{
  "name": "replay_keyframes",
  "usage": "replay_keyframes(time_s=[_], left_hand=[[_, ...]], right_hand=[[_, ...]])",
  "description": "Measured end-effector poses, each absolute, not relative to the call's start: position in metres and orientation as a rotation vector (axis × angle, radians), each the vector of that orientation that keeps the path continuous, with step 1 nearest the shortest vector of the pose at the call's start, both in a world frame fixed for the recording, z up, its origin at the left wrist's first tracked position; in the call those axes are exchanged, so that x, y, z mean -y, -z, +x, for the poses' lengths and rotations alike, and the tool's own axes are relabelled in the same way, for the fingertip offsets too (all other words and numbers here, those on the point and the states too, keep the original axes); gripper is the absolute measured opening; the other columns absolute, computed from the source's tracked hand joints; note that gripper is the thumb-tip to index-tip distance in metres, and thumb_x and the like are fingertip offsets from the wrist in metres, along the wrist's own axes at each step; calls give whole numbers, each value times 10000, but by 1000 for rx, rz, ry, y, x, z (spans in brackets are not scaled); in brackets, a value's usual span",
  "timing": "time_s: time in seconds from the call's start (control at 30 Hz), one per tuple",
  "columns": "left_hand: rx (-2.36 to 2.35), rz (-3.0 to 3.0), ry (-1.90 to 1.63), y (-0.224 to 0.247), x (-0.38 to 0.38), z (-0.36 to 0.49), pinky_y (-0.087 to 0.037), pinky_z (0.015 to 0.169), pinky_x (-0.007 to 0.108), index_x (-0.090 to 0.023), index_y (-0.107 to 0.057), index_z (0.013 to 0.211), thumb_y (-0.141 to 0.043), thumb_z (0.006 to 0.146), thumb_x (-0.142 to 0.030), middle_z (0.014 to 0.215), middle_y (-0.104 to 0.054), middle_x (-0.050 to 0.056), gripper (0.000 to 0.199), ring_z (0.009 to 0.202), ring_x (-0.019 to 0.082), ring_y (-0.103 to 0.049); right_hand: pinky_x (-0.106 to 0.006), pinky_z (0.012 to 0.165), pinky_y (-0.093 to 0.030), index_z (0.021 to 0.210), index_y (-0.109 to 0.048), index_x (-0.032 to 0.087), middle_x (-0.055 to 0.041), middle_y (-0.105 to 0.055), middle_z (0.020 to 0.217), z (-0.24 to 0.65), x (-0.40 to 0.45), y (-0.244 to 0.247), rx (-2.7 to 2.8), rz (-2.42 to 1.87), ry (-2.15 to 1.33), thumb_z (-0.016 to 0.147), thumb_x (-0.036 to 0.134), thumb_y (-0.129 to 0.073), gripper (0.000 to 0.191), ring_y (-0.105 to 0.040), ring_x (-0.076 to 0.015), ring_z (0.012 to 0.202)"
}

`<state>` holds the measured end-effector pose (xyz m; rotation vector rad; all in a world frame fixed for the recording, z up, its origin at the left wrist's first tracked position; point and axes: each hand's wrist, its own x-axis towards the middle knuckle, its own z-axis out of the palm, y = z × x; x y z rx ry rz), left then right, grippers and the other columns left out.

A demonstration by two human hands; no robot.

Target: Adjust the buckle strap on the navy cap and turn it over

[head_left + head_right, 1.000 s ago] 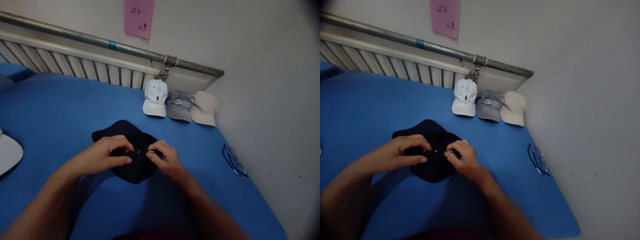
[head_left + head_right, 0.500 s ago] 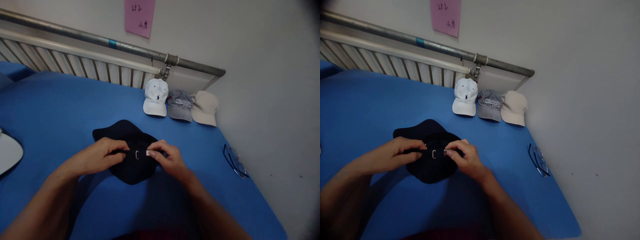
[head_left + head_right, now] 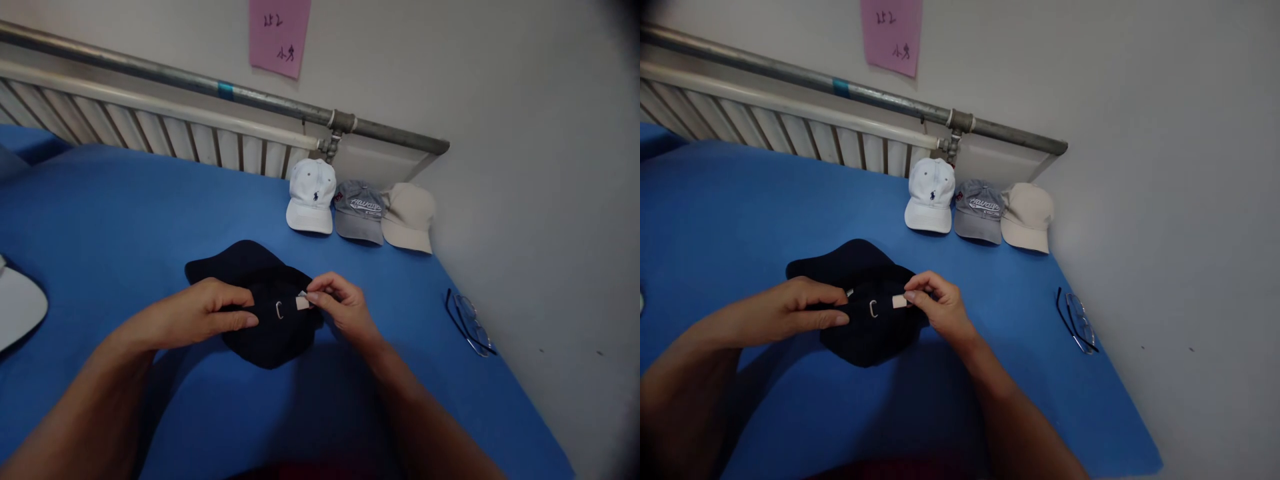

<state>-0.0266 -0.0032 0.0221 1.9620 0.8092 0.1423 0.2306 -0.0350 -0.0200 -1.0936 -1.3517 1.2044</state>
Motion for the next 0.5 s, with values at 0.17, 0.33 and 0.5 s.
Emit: replay_keyframes(time_s=[0.17, 0.33, 0.5], left_hand=[[-910, 2019, -148, -22, -3, -33, -375, 588, 211, -170, -629, 820, -510, 911, -440, 700, -547, -26, 309, 633, 107, -493], [-912, 1958, -180, -26, -1, -31, -401, 629, 218, -203, -666, 992, -511, 908, -471, 785, -607, -16, 320, 689, 121, -523], [-853, 1916, -165, -26, 12, -11, -363, 550, 200, -196, -663, 1006, -548, 889, -471, 720, -570, -29, 320, 626, 104, -485]], right_hand=[[-248, 624, -423, 770, -645, 216, 54, -605, 613, 232, 31, 25, 1286, -1091, -1236, 748, 207, -685, 47, -549, -92, 591], [-254, 624, -420, 769, -635, 211, 50, -596, 609, 225, 37, 23, 1346, -1109, -1188, 757, 219, -673, 40, -547, -97, 592], [-270, 661, -430, 790, -649, 221, 34, -618, 690, 216, 49, 17, 1546, -1115, -1054, 780, 222, -648, 10, -555, -110, 648]])
